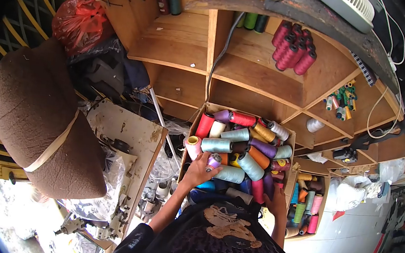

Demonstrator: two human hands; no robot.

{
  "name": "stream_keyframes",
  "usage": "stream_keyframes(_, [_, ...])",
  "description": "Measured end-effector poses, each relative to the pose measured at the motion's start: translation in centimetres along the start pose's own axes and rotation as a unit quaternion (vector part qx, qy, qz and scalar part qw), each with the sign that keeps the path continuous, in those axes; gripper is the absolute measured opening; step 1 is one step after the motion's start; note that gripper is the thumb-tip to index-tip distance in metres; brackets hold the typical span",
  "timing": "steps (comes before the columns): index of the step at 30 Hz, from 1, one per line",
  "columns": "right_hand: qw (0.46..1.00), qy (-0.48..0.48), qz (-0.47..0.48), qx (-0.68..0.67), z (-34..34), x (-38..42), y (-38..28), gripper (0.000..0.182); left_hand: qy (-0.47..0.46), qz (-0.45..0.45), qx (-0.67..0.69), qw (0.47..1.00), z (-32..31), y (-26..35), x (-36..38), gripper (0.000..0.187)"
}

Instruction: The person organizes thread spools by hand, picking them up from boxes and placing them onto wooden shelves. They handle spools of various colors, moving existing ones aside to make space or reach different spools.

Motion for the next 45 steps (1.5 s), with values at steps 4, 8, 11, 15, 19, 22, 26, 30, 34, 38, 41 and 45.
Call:
stream_keyframes(4, [1.000, -0.021, -0.007, -0.002, 0.2, -0.1, -0.6, 0.069, 0.036, -0.067, 0.002, 0.997, 0.1, -0.3, 0.2, 0.058])
stream_keyframes(8, [0.999, -0.034, -0.018, 0.009, 0.2, -0.3, -0.6, 0.069, 0.089, -0.121, -0.098, 0.984, 1.3, 0.3, 0.9, 0.058])
stream_keyframes(11, [0.999, -0.024, -0.020, 0.018, 0.7, -0.2, -1.0, 0.067, 0.118, -0.158, -0.114, 0.974, 2.5, 1.6, 0.6, 0.060])
stream_keyframes(15, [1.000, -0.005, 0.021, 0.000, 0.0, -0.9, -0.5, 0.063, 0.113, -0.099, -0.040, 0.988, 4.4, 1.7, -1.6, 0.060])
stream_keyframes(19, [0.998, -0.039, 0.035, -0.018, -0.4, -1.8, 0.9, 0.062, 0.211, -0.152, 0.036, 0.965, 10.0, 6.4, -6.8, 0.054])
stream_keyframes(22, [0.995, -0.036, 0.087, -0.023, -0.5, -2.3, 1.3, 0.061, 0.291, -0.156, 0.103, 0.938, 14.5, 9.2, -11.0, 0.050])
stream_keyframes(26, [0.991, -0.078, 0.104, -0.028, -1.1, -3.3, 2.3, 0.059, 0.388, -0.168, 0.162, 0.892, 18.2, 10.6, -16.0, 0.045])
stream_keyframes(30, [0.984, -0.054, 0.171, -0.006, -1.9, -4.3, 3.2, 0.063, 0.416, -0.148, 0.162, 0.882, 19.6, 10.6, -21.4, 0.040])
stream_keyframes(34, [0.987, -0.126, 0.093, 0.032, -3.0, -4.7, 3.4, 0.066, 0.425, -0.176, 0.147, 0.876, 20.0, 9.9, -28.6, 0.042])
stream_keyframes(38, [0.989, -0.098, 0.111, 0.020, -3.3, -5.3, 2.8, 0.066, 0.433, -0.171, 0.111, 0.878, 21.1, 8.6, -35.7, 0.051])
stream_keyframes(41, [0.990, -0.079, 0.114, 0.018, -3.4, -6.2, 1.9, 0.066, 0.474, -0.118, 0.039, 0.872, 22.6, 7.4, -40.4, 0.060])
stream_keyframes(45, [0.992, -0.052, 0.112, 0.024, -3.6, -7.6, 1.0, 0.066, 0.560, -0.103, 0.011, 0.822, 25.3, 5.5, -46.7, 0.080])
Point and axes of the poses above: each hand's wrist, its own x-axis away from the middle knuckle, its own z-axis out of the back of the hand, y = z × x, the point moved 9 cm from there along -x, towards the middle knuckle, and after that the axes turned 12 degrees about y, right-handed, at the moved point
